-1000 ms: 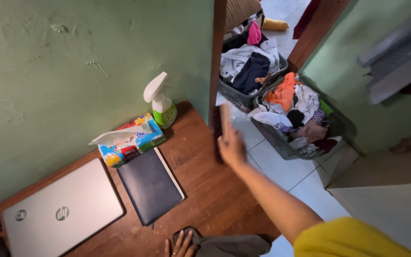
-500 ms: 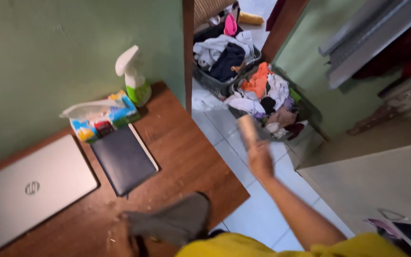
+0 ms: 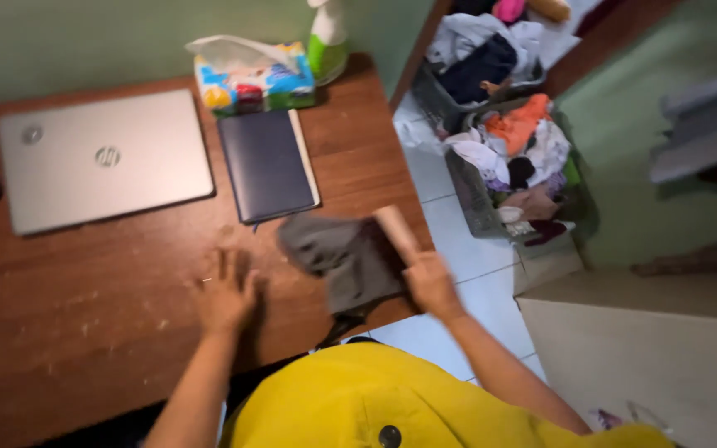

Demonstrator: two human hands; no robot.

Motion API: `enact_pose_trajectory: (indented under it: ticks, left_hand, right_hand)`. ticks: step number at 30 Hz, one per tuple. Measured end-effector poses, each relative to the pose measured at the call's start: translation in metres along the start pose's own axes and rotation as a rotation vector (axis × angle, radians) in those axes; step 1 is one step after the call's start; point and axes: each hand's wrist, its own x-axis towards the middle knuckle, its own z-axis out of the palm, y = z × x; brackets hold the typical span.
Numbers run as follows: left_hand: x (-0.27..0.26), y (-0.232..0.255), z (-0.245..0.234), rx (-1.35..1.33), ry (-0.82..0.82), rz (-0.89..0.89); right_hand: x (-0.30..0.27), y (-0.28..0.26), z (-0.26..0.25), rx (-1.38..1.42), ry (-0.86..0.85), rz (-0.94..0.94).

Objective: Tidying up a bedroom by sorting laundry, cleaning a desk surface with a cloth and brush, and organizing personal belongings.

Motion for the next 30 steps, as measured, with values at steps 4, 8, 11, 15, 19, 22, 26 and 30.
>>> enact_pose_trajectory:
  ticks: [4, 8, 11, 15, 19, 22, 26, 30]
  left_hand:
    - [-0.03, -0.038, -0.017, 0.033, 0.087, -0.116]
    - [-0.028, -0.033, -0.017, -0.026, 0.116, -0.198]
    - [-0.025, -0.006, -0.023, -0.01, 0.056, -0.297]
    - [-0.014, 0.027, 0.033, -0.502, -0.127, -0.362]
    - [-0.016, 0.085, -0.025, -0.708, 0.143, -0.229]
    - [-0.028, 0.083, -0.021, -0.753, 0.188, -0.28]
    - [-0.046, 0.054, -0.009, -0.783, 0.075, -0.318]
    - [-0.051, 0.046, -0.037, -0.742, 0.131, -0.305]
  right_hand:
    - [-0.008, 0.084, -0.027, -0.164, 0.128, 0.157]
    - [0.015, 0.104, -0.016, -0.141, 0.049, 0.425]
    - [0.039, 0.049, 0.003, -0.017, 0.046, 0.35]
    - [0.074, -0.064, -0.011, 0.196, 0.209, 0.05]
    - [0.083, -0.135, -0.01, 0.37, 0.198, -0.287]
    - [0.072, -0.134, 0.003, 0.551, -0.114, -0.289]
    - [0.052, -0.047, 0.035, 0.246, -0.106, -0.232]
    - [0.011, 0.065, 0.02, -0.297, 0.018, 0.325]
